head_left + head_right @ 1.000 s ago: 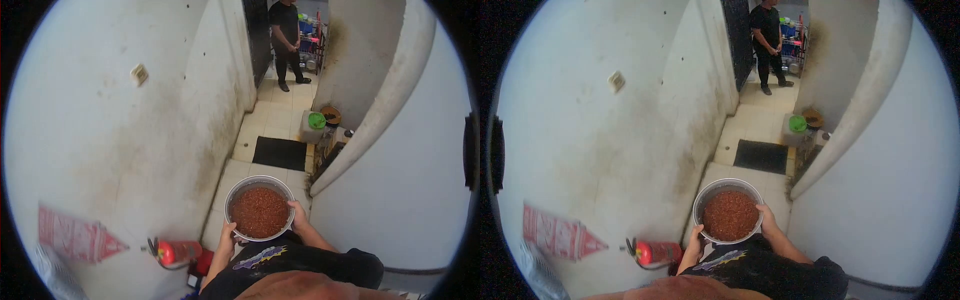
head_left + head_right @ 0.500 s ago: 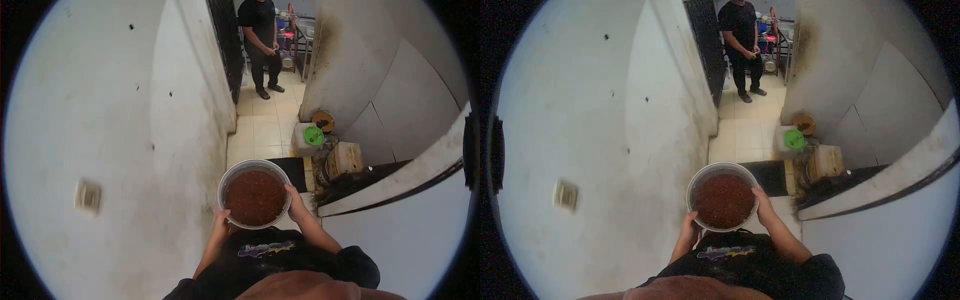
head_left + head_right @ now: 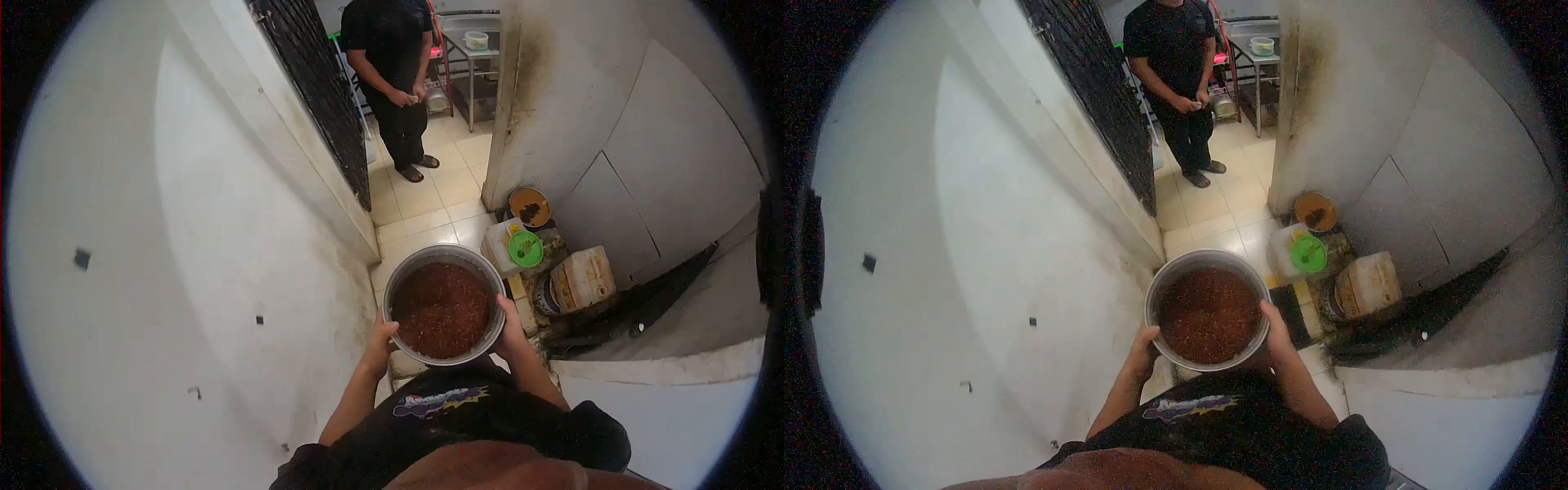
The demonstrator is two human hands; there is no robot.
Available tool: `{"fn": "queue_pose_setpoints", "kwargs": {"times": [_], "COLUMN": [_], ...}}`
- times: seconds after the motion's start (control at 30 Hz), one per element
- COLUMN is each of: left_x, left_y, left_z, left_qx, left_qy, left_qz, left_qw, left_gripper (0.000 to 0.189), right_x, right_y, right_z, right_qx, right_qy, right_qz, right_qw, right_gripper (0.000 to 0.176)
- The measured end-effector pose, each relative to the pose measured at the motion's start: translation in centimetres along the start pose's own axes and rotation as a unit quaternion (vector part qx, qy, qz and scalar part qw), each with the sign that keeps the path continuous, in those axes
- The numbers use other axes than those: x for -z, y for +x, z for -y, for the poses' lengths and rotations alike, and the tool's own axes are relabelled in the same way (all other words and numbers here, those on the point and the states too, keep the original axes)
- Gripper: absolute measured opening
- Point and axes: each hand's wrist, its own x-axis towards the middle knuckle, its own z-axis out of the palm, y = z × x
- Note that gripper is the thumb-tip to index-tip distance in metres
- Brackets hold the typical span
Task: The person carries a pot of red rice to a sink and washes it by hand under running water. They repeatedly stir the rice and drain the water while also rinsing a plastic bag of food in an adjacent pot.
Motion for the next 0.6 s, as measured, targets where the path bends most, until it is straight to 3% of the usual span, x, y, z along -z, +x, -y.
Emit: {"fn": "queue_pose_setpoints", "kwargs": {"times": [0.13,0.17,0.23,0.3,0.4,0.6], "left_x": [-0.8,-0.1,0.0,-0.1,0.4,-1.3], "left_y": [7.2,9.0,14.4,20.6,29.9,38.7], "left_z": [-3.0,-6.1,-6.7,-7.4,-8.5,-16.1], "left_qx": [0.029,0.030,0.031,0.007,-0.024,-0.043], "left_qy": [0.011,0.014,0.024,0.017,0.016,-0.087], "left_qz": [0.004,0.000,0.000,0.009,0.010,-0.066], "left_qw": [1.000,0.999,0.999,1.000,1.000,0.993], "left_gripper": [0.088,0.088,0.089,0.089,0.089,0.078], "right_x": [-0.4,-3.9,-3.0,-0.2,-1.0,-8.7], "right_y": [7.1,8.7,13.5,20.9,29.5,39.6], "right_z": [4.3,6.8,8.3,10.0,13.3,22.8], "right_qx": [0.003,0.020,0.033,0.100,0.077,0.048], "right_qy": [0.031,-0.005,-0.046,-0.013,0.038,-0.032], "right_qz": [0.045,-0.008,-0.060,0.038,0.080,0.069], "right_qw": [0.999,1.000,0.997,0.994,0.993,0.996], "right_gripper": [0.079,0.075,0.072,0.068,0.063,0.065]}}
